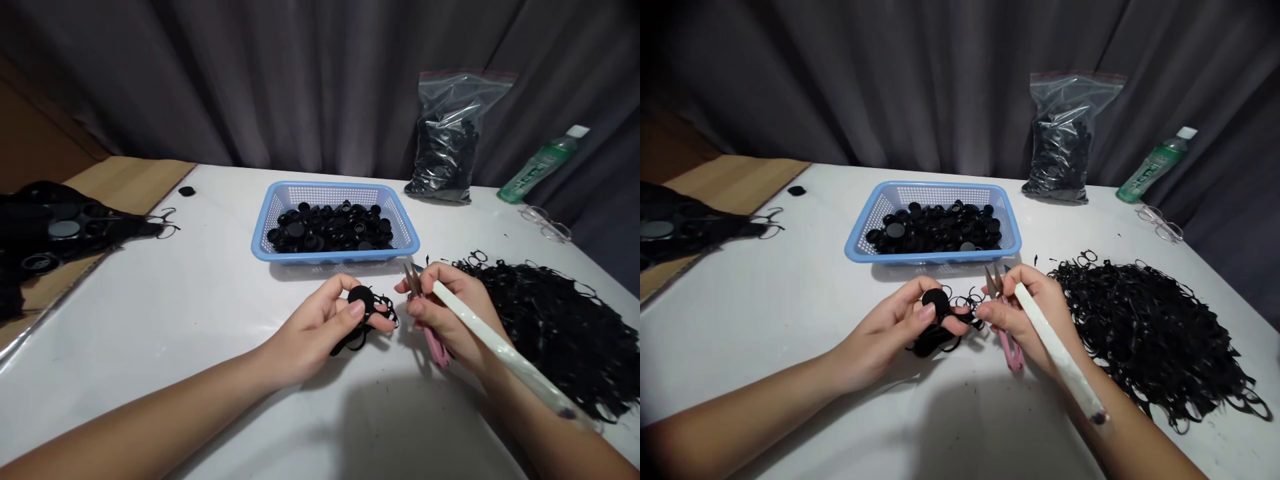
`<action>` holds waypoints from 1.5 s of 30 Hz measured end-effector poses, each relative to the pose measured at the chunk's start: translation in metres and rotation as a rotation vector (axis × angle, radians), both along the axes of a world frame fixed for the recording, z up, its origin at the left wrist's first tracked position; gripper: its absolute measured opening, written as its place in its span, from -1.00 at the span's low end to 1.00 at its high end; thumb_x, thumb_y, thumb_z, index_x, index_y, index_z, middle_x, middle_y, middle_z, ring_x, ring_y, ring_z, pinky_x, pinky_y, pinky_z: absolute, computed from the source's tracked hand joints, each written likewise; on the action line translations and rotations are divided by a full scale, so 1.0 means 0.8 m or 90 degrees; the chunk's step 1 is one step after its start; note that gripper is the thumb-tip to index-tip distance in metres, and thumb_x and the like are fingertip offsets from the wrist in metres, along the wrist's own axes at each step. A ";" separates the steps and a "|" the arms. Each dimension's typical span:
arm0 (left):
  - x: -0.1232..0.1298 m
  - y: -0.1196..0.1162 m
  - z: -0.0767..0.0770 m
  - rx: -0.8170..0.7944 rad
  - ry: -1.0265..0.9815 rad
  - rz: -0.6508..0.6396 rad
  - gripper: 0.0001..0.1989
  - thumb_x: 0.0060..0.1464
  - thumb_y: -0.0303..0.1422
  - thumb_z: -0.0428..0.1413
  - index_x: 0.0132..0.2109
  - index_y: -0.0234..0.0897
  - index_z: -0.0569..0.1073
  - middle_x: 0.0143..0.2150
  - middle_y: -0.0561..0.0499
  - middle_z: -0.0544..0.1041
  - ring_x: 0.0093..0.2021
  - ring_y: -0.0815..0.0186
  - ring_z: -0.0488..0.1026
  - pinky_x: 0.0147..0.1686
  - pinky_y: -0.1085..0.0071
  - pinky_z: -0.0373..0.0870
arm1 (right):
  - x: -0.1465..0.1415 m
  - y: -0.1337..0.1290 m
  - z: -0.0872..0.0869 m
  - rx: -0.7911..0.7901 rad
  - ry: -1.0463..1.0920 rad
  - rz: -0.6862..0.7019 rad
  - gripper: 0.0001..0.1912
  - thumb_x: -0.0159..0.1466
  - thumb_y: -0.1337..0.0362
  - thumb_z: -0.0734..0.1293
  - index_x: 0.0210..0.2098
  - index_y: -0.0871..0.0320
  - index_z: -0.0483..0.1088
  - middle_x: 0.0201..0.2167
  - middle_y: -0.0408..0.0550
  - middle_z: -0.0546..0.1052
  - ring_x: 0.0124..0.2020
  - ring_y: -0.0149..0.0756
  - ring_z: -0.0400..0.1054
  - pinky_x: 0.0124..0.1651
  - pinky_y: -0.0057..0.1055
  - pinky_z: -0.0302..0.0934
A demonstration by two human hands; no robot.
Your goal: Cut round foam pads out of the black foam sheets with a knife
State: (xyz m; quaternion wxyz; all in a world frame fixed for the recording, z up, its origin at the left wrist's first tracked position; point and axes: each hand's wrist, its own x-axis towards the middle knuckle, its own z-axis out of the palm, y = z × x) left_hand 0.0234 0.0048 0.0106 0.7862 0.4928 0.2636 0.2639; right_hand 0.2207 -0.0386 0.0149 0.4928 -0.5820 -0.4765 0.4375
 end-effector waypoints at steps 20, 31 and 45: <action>0.000 0.000 -0.010 0.074 -0.007 0.095 -0.77 0.03 -0.25 0.25 -0.23 -0.27 0.42 -0.28 0.01 0.52 -0.36 0.38 0.45 -0.36 0.48 0.41 | -0.014 -0.025 -0.009 0.189 -0.234 -0.042 -0.58 0.30 -0.13 0.16 -0.13 0.07 0.32 -0.38 -0.04 0.60 -0.58 -0.33 0.39 -0.53 -0.42 0.23; -0.001 -0.006 -0.006 0.132 -0.021 0.122 -0.82 0.04 -0.45 0.24 -0.18 -0.09 0.60 -0.24 0.10 0.62 -0.24 0.45 0.53 -0.24 0.64 0.45 | -0.016 -0.017 0.004 0.484 -0.626 -0.004 -0.50 0.43 0.03 0.02 -0.38 0.18 0.39 -0.61 -0.14 0.47 -0.58 -0.42 0.34 -0.46 -0.50 0.09; -0.003 -0.006 -0.001 0.199 0.010 0.124 -0.71 0.03 -0.56 0.22 -0.21 0.00 0.63 -0.20 0.16 0.65 -0.20 0.47 0.56 -0.15 0.70 0.46 | -0.018 -0.021 0.002 0.490 -0.706 0.014 -0.46 0.45 0.06 -0.01 -0.44 0.16 0.41 -0.67 -0.19 0.44 -0.61 -0.45 0.28 -0.47 -0.47 0.00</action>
